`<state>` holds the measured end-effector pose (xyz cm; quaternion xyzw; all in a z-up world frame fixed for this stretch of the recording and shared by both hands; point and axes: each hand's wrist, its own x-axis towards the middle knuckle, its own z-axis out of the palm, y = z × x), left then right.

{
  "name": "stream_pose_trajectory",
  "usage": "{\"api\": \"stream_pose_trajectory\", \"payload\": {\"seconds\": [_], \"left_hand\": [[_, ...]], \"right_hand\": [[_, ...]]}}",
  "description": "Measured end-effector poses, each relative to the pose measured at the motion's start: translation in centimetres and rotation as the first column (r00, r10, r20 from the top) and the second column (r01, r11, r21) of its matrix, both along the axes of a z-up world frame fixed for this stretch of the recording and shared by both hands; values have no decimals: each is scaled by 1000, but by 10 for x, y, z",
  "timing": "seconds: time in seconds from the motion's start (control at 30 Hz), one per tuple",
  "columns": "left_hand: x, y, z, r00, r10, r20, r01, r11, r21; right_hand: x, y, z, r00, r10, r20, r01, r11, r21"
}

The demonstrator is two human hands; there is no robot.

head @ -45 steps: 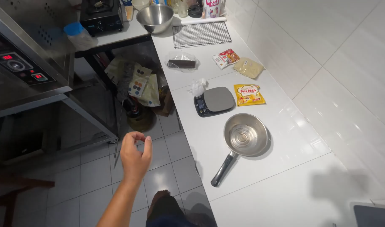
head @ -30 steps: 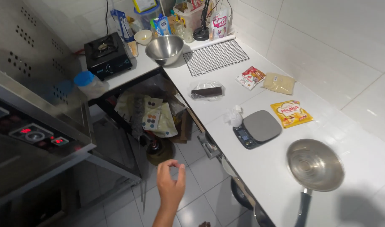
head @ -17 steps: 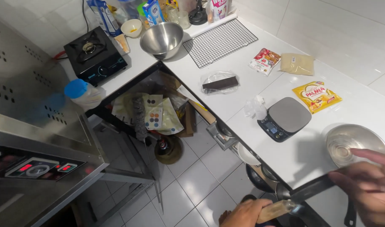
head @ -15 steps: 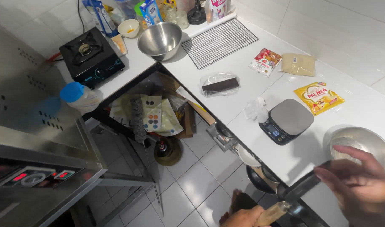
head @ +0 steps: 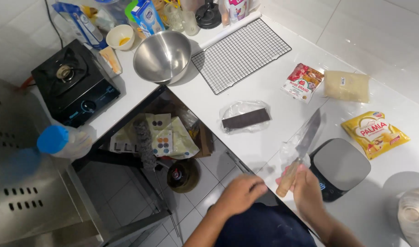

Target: Chopping a chocolate bar into small pieces with a knife and opening a packet of whipped cream powder.

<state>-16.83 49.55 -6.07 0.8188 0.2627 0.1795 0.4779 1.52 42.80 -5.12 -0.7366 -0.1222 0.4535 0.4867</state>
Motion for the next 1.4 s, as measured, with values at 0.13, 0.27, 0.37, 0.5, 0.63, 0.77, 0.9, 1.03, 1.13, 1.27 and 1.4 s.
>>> {"api": "stream_pose_trajectory", "payload": {"seconds": [0.13, 0.27, 0.37, 0.5, 0.63, 0.77, 0.9, 1.03, 1.13, 1.27, 1.4], "left_hand": [[17, 104, -65, 956, 292, -37, -265, 908, 324], [37, 190, -108, 895, 355, -268, -181, 841, 510], [46, 229, -124, 875, 255, -411, 22, 829, 559], [55, 255, -141, 911, 210, -354, 56, 789, 612], [67, 279, -124, 883, 29, -468, 260, 800, 541], [69, 304, -92, 788, -193, -585, 384, 896, 222], [72, 335, -63, 700, -442, -560, 337, 897, -286], [75, 355, -64, 639, -543, -546, 430, 840, -332], [74, 363, -64, 568, -630, -530, 440, 776, -452], [67, 375, -78, 669, -616, -415, 270, 722, -636], [59, 386, -60, 768, -606, -206, 213, 545, -811]], "right_hand": [[32, 43, 21, 991, -24, 130, 36, 996, -84], [47, 56, 6, 982, -79, 170, 93, 992, -79], [37, 58, -12, 964, -128, 235, 148, 987, -70], [5, 73, -18, 931, -249, 267, 290, 949, -126], [-32, 102, -19, 882, -425, 202, 445, 893, -66], [-65, 135, 1, 869, -457, 188, 479, 872, -97], [-91, 148, 6, 841, -497, 215, 533, 829, -169], [-117, 144, -10, 775, -588, 234, 616, 784, -71], [-129, 146, -13, 732, -654, 188, 676, 731, -88], [-138, 153, -8, 728, -660, 183, 681, 728, -80], [-140, 161, -5, 756, -614, 226, 648, 751, -127]]}}
